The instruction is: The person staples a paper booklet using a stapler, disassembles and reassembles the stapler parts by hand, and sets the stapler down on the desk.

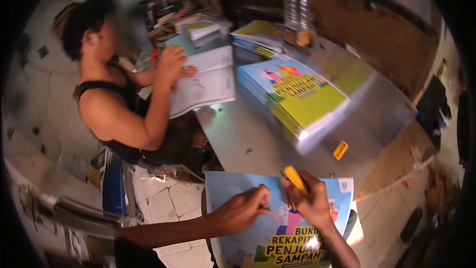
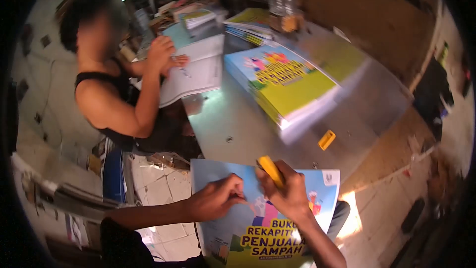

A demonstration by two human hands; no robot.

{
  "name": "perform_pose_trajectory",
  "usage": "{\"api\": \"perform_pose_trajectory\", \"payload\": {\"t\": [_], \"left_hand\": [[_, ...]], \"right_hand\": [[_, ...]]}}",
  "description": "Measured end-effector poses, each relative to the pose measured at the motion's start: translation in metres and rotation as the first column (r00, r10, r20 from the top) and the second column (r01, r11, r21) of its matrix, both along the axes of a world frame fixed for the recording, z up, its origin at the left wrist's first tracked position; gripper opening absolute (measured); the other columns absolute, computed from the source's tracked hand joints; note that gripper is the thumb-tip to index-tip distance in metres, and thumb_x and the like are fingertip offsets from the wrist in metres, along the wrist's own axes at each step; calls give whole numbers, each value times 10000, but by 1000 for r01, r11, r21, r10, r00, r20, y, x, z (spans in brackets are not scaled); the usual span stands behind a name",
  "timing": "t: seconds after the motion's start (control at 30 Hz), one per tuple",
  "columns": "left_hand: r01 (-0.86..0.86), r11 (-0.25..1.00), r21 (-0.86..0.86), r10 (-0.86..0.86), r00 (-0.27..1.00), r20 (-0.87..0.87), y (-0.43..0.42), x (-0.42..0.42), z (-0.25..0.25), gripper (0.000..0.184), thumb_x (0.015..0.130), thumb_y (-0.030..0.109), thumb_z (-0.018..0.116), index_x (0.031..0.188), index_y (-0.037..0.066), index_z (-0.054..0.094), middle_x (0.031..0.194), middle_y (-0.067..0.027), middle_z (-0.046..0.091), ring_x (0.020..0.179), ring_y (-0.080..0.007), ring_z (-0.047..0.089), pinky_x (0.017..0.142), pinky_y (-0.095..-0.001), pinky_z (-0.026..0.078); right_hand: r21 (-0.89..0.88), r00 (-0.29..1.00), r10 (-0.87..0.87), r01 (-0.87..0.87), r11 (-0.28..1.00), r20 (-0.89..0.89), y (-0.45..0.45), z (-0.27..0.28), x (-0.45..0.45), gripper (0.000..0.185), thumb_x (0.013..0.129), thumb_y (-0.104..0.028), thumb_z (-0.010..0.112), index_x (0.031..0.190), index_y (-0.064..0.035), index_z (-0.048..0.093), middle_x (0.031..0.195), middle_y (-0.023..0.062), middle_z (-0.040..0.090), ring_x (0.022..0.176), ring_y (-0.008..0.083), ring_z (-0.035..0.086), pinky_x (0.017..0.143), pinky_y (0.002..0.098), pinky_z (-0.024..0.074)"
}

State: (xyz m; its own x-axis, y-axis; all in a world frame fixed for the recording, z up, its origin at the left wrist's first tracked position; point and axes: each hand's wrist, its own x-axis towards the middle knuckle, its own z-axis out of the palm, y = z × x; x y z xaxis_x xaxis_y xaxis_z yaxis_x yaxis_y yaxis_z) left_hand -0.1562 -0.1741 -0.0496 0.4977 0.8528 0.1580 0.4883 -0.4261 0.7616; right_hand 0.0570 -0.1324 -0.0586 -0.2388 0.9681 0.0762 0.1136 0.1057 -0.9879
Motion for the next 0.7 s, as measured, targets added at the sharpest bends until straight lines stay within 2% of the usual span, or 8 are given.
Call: {"api": "perform_pose_trajectory", "payload": {"t": [0.03,0.1,0.23,0.37,0.43,0.47,0.53,0.7], "left_hand": [[-39,999,24,39,999,11,2,3,5,343,884,8,681,1139,-4,453,842,-169,631,837,-323,678,727,-385,543],[169,985,41,-128,865,-485,6,8,17,443,869,-51,636,1226,-25,376,946,-211,615,894,-317,670,742,-410,520],[367,926,87,-332,902,-276,14,-18,17,708,776,-89,616,1379,-78,247,993,-201,584,901,-346,649,728,-448,480],[301,906,-297,-399,841,-366,16,-60,53,406,860,44,709,1217,37,517,801,-152,653,770,-297,681,647,-410,487],[-146,987,-66,99,879,-467,3,-76,60,224,885,168,757,1015,56,613,682,-131,670,660,-268,692,599,-382,502],[-130,987,-97,71,884,-463,-3,-82,54,224,885,168,757,1015,56,613,682,-131,670,660,-268,692,599,-382,502],[-453,873,179,485,774,-408,-29,-85,30,239,884,239,774,954,55,637,675,-124,690,629,-250,703,574,-357,513],[-726,686,42,699,643,-312,-82,-63,-26,480,927,315,715,1256,19,529,1000,-250,677,967,-332,687,803,-387,537]], "right_hand": [[-2,1000,-5,5,1000,18,-1,5,-2,183,958,-130,675,961,50,640,609,51,632,524,76,595,486,255,472],[8,999,18,-18,1000,28,-1,9,-4,187,958,-131,676,954,51,639,606,51,631,522,76,594,479,250,468],[-10,1000,5,-5,1000,6,-1,12,-4,196,957,-131,681,927,56,631,613,55,632,522,77,595,464,241,460],[-4,999,27,-27,1000,-42,0,3,-3,153,951,-90,668,935,57,629,626,51,628,519,79,585,467,244,463],[6,1000,20,-19,1000,-22,1,5,-5,126,949,-66,652,951,57,627,632,49,628,526,79,584,473,246,466],[13,1000,9,-9,1000,15,-1,6,-4,102,946,-42,636,967,57,626,639,47,628,534,78,582,479,249,469],[-11,998,52,-52,999,23,-1,4,-1,99,941,3,601,1020,59,621,682,57,649,570,69,582,506,254,480],[-64,999,35,-33,997,16,-1,7,-4,119,944,4,594,1037,74,616,723,65,661,568,76,574,504,246,472]]}}
